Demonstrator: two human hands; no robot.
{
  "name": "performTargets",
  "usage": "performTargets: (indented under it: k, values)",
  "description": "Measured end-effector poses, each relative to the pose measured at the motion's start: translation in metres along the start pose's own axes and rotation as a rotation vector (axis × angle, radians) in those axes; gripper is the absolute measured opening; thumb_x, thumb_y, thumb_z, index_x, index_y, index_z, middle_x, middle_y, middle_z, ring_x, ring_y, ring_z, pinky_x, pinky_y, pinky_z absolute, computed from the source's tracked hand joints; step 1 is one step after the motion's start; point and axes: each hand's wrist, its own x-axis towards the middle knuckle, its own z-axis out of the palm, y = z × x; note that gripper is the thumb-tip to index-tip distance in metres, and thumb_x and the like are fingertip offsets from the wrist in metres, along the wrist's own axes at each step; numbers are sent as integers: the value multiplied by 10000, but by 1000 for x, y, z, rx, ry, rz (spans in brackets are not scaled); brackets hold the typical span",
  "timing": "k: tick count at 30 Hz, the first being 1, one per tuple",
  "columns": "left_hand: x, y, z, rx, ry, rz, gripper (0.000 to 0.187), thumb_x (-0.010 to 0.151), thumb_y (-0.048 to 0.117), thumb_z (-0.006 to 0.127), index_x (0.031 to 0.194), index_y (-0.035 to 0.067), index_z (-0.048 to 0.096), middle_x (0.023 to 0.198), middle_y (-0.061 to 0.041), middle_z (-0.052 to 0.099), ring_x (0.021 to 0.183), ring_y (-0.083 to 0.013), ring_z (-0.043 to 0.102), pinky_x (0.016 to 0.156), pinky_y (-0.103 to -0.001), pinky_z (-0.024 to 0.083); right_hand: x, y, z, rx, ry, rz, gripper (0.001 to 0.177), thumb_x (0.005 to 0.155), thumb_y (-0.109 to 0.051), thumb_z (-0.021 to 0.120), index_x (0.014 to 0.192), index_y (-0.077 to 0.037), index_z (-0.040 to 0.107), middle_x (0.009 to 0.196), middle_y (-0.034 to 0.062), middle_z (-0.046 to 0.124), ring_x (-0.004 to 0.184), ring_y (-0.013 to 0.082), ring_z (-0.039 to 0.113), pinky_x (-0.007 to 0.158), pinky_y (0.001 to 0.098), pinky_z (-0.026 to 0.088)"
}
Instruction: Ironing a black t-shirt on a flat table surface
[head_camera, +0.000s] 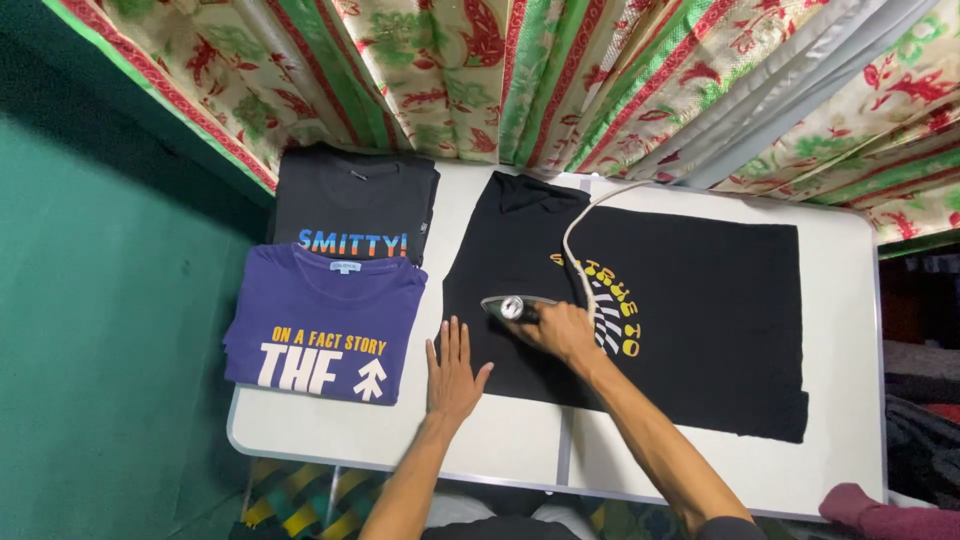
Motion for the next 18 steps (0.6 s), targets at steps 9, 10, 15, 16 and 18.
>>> performTargets:
  k: [9,10,15,16,18]
  values:
    - [0,3,-21,-47,-110,-11,844,1009,631,377,1591,62,155,1686,-185,9,1554,-345,-36,1199,-630,-6,37,47,-47,81,193,157,457,904,-539,644,1102,-132,709,941,212,759,934,435,751,857,534,603]
    - [2,2,-19,-45,-105,-11,844,1009,631,377,1591,62,155,1686,-185,9,1554,-345,-36,1199,-630,-6,37,46,-55,81,197,154,457,904,-539,644,1102,-132,709,941,212,759,934,435,751,857,534,603]
    - [-2,1,-12,-75,-41,10,837,1008,610,416,1586,55,175,1683,-197,30,1552,-352,-8,1187,-643,13,34,42,-58,88,161,209,459,869,-585,662,1164,-241,731,973,165,782,989,389,751,872,517,609]
    - [2,2,-16,-75,-34,7,837,1008,610,416,1586,55,175,1683,-197,30,1552,-352,-8,1187,-643,13,29,35,-62,86,166,205,459,869,-585,662,1164,-241,731,973,165,782,989,389,751,872,517,609]
    - [0,5,-18,-43,-4,14,840,994,583,459,1586,59,176,1673,-224,47,1549,-366,7,1176,-664,33,12,23,-61,38,84,70,453,875,-547,665,1167,-206,723,1003,188,782,999,384,753,890,522,606]
